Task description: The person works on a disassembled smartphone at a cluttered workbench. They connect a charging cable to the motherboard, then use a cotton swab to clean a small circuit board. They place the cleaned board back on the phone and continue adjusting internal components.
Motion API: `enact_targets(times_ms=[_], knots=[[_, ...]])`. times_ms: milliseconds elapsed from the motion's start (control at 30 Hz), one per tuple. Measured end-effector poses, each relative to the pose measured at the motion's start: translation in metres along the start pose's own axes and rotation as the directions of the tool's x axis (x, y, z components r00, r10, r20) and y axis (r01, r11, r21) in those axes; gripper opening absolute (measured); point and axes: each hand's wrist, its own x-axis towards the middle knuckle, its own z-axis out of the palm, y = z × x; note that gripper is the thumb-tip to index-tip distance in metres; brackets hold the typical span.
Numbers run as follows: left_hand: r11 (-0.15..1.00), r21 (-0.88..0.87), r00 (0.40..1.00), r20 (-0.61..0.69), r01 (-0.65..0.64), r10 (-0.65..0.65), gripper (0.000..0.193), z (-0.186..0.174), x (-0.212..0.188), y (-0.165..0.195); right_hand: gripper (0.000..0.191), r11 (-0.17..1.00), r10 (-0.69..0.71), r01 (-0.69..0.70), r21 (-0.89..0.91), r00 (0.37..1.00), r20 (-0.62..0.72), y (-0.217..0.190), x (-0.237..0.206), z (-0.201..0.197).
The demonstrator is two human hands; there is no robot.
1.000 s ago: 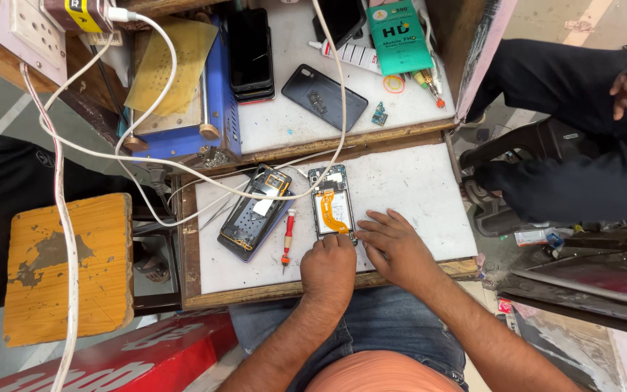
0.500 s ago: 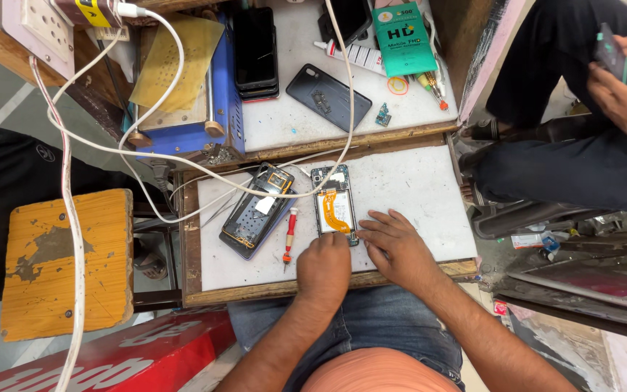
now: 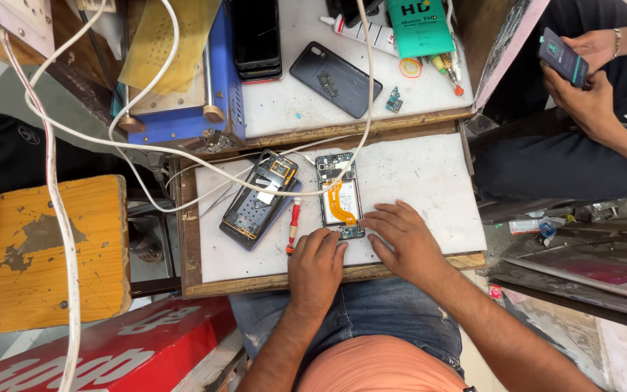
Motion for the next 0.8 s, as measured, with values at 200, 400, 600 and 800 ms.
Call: enact_targets(times_ms=[200,400,600,800], knots=[[0.999,0.038,1.0,-0.005,-0.013,0.013,0.026,0.004,0.004,0.0,0.034,0.995,-0.039,0.039,-0.091,0.999,-0.006,-0.004,0.01,-0.002],[1.0,0.022,1.0,0.005,-0.021,0.021,0.025,0.003,0.005,-0.003,0.025,0.956,-0.168,0.17,-0.239,0.985,0.028,-0.005,0.025,-0.002],[1.0,0.001,0.999,-0.041,-0.024,0.024,0.026,0.002,0.004,-0.002,0.027,0.828,-0.302,0.38,-0.412,0.922,0.244,-0.005,0.037,-0.001],[1.0,-0.004,0.999,-0.048,-0.007,0.007,0.025,0.005,0.001,-0.004,0.029,0.763,-0.354,0.474,-0.439,0.875,0.329,-0.004,0.042,0.001]])
